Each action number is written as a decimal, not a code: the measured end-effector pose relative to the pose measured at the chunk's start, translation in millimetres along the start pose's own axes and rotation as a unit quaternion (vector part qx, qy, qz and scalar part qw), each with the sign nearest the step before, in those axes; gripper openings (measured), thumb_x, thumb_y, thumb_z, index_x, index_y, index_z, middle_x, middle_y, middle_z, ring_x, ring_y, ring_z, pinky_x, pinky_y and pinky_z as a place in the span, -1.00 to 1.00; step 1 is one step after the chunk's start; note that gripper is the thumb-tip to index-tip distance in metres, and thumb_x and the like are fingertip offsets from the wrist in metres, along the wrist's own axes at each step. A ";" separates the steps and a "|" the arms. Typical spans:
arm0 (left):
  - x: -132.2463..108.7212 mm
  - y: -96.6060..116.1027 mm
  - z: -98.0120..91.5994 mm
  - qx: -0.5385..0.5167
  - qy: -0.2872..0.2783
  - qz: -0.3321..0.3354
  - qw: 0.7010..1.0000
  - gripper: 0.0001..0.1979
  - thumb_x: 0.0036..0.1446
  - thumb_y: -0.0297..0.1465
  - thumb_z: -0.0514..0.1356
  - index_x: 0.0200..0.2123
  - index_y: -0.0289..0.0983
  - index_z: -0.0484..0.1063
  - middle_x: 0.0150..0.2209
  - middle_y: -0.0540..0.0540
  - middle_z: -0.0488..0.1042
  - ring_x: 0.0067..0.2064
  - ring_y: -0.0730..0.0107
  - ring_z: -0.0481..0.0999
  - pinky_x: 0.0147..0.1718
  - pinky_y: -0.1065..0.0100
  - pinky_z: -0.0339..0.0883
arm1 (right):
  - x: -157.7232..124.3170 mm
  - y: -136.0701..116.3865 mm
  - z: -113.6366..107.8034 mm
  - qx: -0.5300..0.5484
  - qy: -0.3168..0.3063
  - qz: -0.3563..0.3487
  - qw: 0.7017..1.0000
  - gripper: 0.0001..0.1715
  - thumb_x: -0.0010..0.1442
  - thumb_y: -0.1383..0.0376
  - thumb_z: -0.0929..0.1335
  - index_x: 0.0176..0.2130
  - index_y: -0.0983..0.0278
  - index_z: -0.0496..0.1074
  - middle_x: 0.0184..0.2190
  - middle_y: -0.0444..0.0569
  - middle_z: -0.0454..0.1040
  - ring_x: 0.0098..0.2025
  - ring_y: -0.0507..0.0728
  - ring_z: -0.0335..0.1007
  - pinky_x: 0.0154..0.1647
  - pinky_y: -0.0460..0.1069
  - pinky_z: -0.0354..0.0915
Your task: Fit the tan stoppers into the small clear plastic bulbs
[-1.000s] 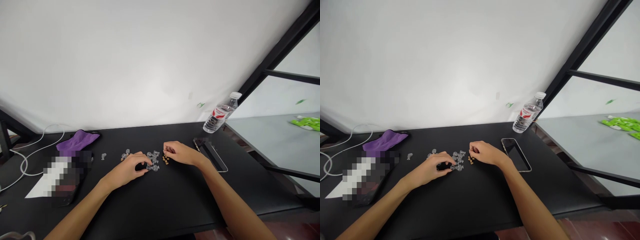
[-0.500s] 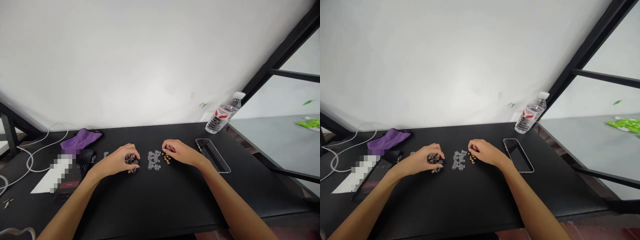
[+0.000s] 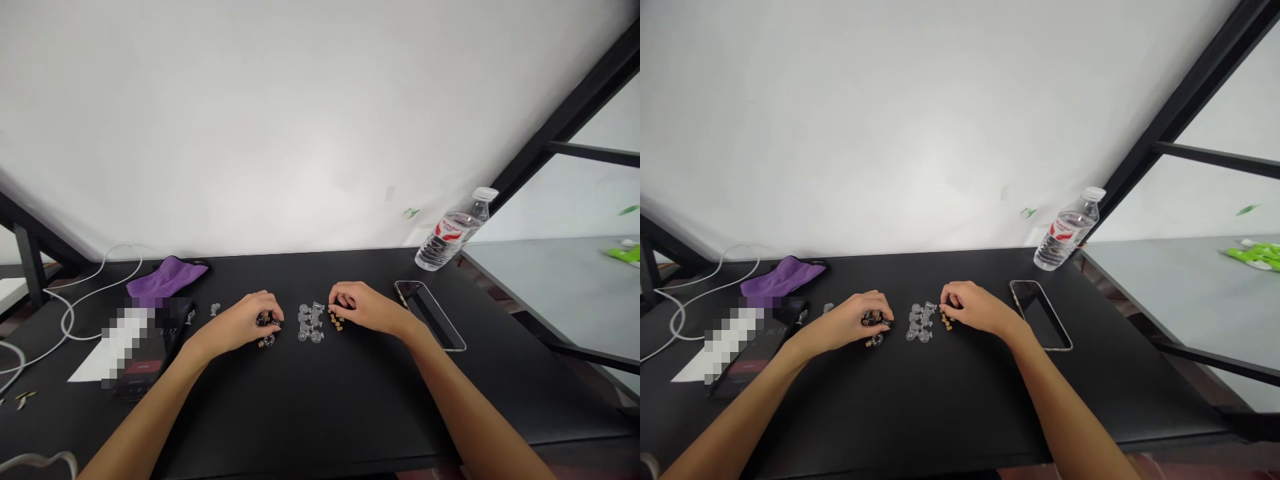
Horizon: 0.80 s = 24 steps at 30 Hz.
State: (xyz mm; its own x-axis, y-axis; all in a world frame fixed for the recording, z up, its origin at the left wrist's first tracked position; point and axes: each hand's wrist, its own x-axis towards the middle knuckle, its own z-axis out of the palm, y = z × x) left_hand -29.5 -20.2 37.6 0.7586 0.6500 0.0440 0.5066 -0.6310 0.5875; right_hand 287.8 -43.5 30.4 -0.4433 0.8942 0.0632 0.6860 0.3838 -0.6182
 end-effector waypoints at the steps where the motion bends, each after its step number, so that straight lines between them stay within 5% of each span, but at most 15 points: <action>1: 0.2 -1.0 0.6 0.004 0.003 0.004 1.000 -0.91 0.30 -0.35 0.25 -0.18 -0.19 0.55 -0.19 -0.08 0.52 -0.13 0.25 0.48 -0.11 0.27 0.33 | -0.3 -2.1 -0.8 0.006 0.006 0.001 1.000 -0.87 0.30 0.26 0.37 -0.28 0.24 0.50 -0.47 -0.17 0.29 -0.45 0.03 0.16 -0.44 -0.07 0.08; 6: 1.7 3.0 3.1 -0.016 0.044 0.019 0.999 -0.92 0.28 -0.38 0.25 -0.18 -0.18 0.54 -0.18 -0.08 0.53 -0.13 0.25 0.49 -0.06 0.23 0.35 | -1.4 -19.7 1.3 0.039 0.018 -0.014 0.999 -0.82 0.34 0.26 0.32 -0.29 0.24 0.47 -0.44 -0.14 0.33 -0.46 0.03 0.14 -0.42 -0.06 0.13; 12: 8.5 29.9 13.8 -0.231 0.170 0.041 0.957 -0.91 0.26 -0.42 0.27 -0.16 -0.24 0.54 -0.17 -0.11 0.47 -0.23 0.37 0.47 -0.18 0.30 0.42 | 0.3 -43.2 14.5 0.139 0.002 -0.039 0.990 -0.75 0.41 0.13 0.30 -0.15 0.23 0.49 -0.33 -0.09 0.42 -0.37 0.06 0.28 -0.33 -0.05 0.24; 16: 11.3 36.7 21.6 -0.327 0.165 0.043 0.930 -0.88 0.25 -0.43 0.29 -0.13 -0.25 0.53 -0.15 -0.12 0.45 -0.17 0.33 0.52 -0.11 0.25 0.47 | 3.1 -49.3 23.0 0.200 -0.018 -0.042 0.979 -0.62 0.48 0.06 0.23 -0.19 0.24 0.46 -0.34 -0.09 0.44 -0.33 0.07 0.30 -0.27 -0.05 0.23; 24: 13.1 39.7 28.6 -0.313 0.149 0.027 0.937 -0.86 0.23 -0.41 0.31 -0.14 -0.26 0.52 -0.18 -0.13 0.50 -0.18 0.33 0.50 -0.15 0.27 0.44 | 2.6 -51.1 26.2 0.208 -0.033 -0.032 0.977 -0.59 0.49 0.02 0.20 -0.24 0.23 0.36 -0.41 -0.15 0.33 -0.39 0.05 0.20 -0.32 -0.06 0.17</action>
State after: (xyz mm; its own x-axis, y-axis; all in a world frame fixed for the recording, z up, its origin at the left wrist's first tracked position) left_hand 12.2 -48.8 38.4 0.5799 0.7734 0.2560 0.0603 -0.3541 0.9332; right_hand 236.4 -66.8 41.6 -0.5226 0.8497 0.0700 0.3684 0.2991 -0.8802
